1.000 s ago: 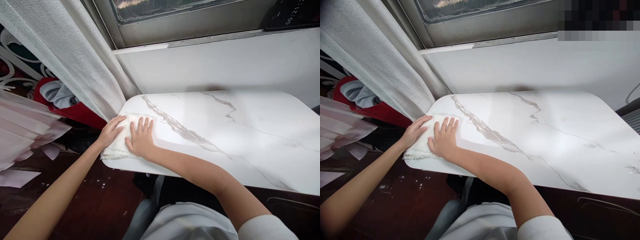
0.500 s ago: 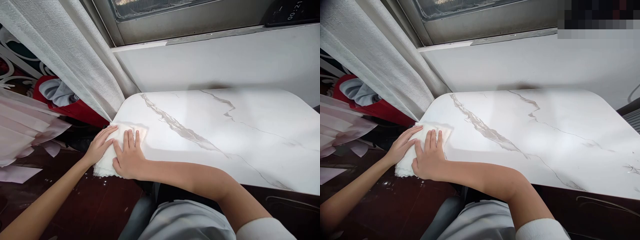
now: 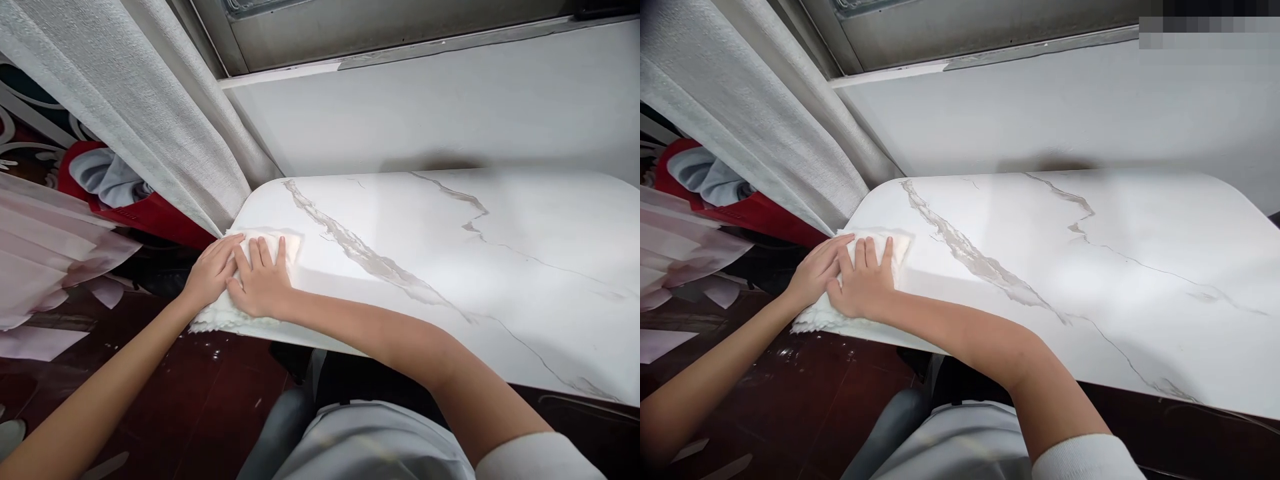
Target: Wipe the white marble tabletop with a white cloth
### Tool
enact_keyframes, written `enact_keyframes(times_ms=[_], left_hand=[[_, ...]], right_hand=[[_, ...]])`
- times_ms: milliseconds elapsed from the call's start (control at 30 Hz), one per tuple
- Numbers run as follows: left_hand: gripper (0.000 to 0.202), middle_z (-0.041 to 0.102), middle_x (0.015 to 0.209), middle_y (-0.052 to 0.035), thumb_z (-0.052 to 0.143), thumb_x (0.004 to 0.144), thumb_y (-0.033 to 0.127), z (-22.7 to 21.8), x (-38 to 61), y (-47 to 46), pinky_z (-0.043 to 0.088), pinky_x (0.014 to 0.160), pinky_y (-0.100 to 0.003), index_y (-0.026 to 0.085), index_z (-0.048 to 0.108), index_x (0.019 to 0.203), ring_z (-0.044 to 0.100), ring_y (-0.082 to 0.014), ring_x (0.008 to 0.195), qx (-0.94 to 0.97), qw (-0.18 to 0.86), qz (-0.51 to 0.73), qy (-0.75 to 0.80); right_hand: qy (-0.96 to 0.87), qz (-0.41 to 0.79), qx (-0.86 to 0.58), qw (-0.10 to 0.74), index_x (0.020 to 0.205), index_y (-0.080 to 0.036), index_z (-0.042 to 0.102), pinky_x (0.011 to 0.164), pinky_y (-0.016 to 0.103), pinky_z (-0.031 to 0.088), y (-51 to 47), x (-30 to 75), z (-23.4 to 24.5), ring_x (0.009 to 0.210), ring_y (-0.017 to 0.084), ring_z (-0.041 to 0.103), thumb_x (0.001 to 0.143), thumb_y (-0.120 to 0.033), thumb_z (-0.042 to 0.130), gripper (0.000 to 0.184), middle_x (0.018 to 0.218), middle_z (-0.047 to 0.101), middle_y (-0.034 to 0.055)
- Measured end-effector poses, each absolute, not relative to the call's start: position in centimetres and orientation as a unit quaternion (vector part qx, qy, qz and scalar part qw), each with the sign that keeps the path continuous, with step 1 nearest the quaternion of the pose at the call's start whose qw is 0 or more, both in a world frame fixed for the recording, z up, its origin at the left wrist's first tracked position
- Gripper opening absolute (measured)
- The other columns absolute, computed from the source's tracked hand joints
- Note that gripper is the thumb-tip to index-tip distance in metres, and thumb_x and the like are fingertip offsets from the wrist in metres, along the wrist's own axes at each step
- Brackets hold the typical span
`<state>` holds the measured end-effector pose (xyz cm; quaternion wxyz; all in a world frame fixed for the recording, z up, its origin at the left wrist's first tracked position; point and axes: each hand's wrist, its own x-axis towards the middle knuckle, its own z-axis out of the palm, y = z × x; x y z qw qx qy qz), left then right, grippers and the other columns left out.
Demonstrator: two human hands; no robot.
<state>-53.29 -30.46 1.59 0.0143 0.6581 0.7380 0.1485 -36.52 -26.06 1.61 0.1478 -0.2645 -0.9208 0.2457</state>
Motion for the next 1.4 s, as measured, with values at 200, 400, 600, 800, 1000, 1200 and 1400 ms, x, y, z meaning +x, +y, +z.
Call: enact_keyframes(times_ms=[200, 400, 600, 800, 1000, 1200, 1400], left_hand=[[0.052, 0.057, 0.14, -0.01, 0.032, 0.09, 0.042, 1.4, -53.6, -24.8, 0.034, 0.115, -0.044, 0.019, 0.056, 0.13, 0.049, -0.0275, 0.133, 0.642, 0.017, 0.169, 0.748], [0.054, 0.059, 0.139, -0.0107, 0.034, 0.087, 0.04, 0.9, -55.2, -18.8, 0.036, 0.113, -0.045, 0.016, 0.057, 0.129, 0.052, -0.0286, 0.13, 0.651, 0.012, 0.18, 0.737], [0.047, 0.06, 0.137, -0.0077, 0.039, 0.089, 0.036, 0.5, -56.1, -14.9, 0.038, 0.112, -0.042, 0.02, 0.059, 0.128, 0.052, -0.0274, 0.129, 0.645, 0.011, 0.187, 0.741], [0.044, 0.063, 0.133, -0.0079, 0.041, 0.091, 0.028, 0.5, -55.9, -12.2, 0.038, 0.11, -0.04, 0.015, 0.06, 0.129, 0.054, -0.0261, 0.125, 0.644, -0.004, 0.185, 0.743], [0.044, 0.063, 0.133, -0.0061, 0.039, 0.091, 0.027, 0.3, -55.4, -10.0, 0.038, 0.11, -0.041, 0.019, 0.061, 0.128, 0.055, -0.0261, 0.125, 0.631, -0.014, 0.186, 0.753], [0.047, 0.062, 0.136, -0.0089, 0.038, 0.09, 0.029, 0.0, -54.4, -7.9, 0.036, 0.111, -0.039, 0.016, 0.06, 0.129, 0.054, -0.0265, 0.127, 0.65, -0.014, 0.183, 0.738], [0.048, 0.064, 0.133, -0.0069, 0.037, 0.089, 0.03, -0.1, -52.8, -6.3, 0.036, 0.111, -0.041, 0.018, 0.061, 0.128, 0.054, -0.0267, 0.126, 0.666, -0.014, 0.186, 0.722]], right_hand=[[-0.905, 0.181, -0.316, 0.222, 0.15, -0.003, 0.035, 0.12, 0.064, 0.003, -21.5, -38.0, 0.3, 0.148, 0.033, 0.021, 0.102, -0.038, 0.027, 0.06, 0.157, 0.032, 0.0192], [-0.893, 0.145, -0.353, 0.238, 0.145, -0.005, 0.043, 0.121, 0.061, 0.006, -16.9, -39.3, 0.0, 0.147, 0.034, 0.024, 0.102, -0.039, 0.03, 0.056, 0.155, 0.036, 0.0186], [-0.887, 0.163, -0.359, 0.24, 0.142, -0.007, 0.046, 0.12, 0.063, 0.006, -13.2, -40.1, 0.0, 0.148, 0.034, 0.024, 0.102, -0.041, 0.028, 0.056, 0.155, 0.037, 0.0184], [-0.891, 0.163, -0.356, 0.232, 0.144, -0.008, 0.045, 0.12, 0.063, 0.005, -10.5, -40.4, -0.2, 0.148, 0.034, 0.024, 0.102, -0.041, 0.028, 0.055, 0.156, 0.037, 0.0179], [-0.886, 0.158, -0.366, 0.235, 0.143, -0.01, 0.047, 0.121, 0.062, 0.006, -8.7, -40.0, -0.2, 0.147, 0.033, 0.025, 0.103, -0.042, 0.027, 0.055, 0.155, 0.038, 0.0153], [-0.884, 0.152, -0.384, 0.222, 0.144, -0.011, 0.046, 0.121, 0.061, 0.005, -7.5, -38.7, -0.1, 0.148, 0.031, 0.023, 0.104, -0.04, 0.027, 0.053, 0.157, 0.036, 0.0141], [-0.873, 0.142, -0.416, 0.211, 0.146, -0.011, 0.043, 0.122, 0.059, 0.004, -6.9, -37.2, 0.1, 0.149, 0.03, 0.021, 0.104, -0.039, 0.025, 0.053, 0.158, 0.034, 0.0136]])
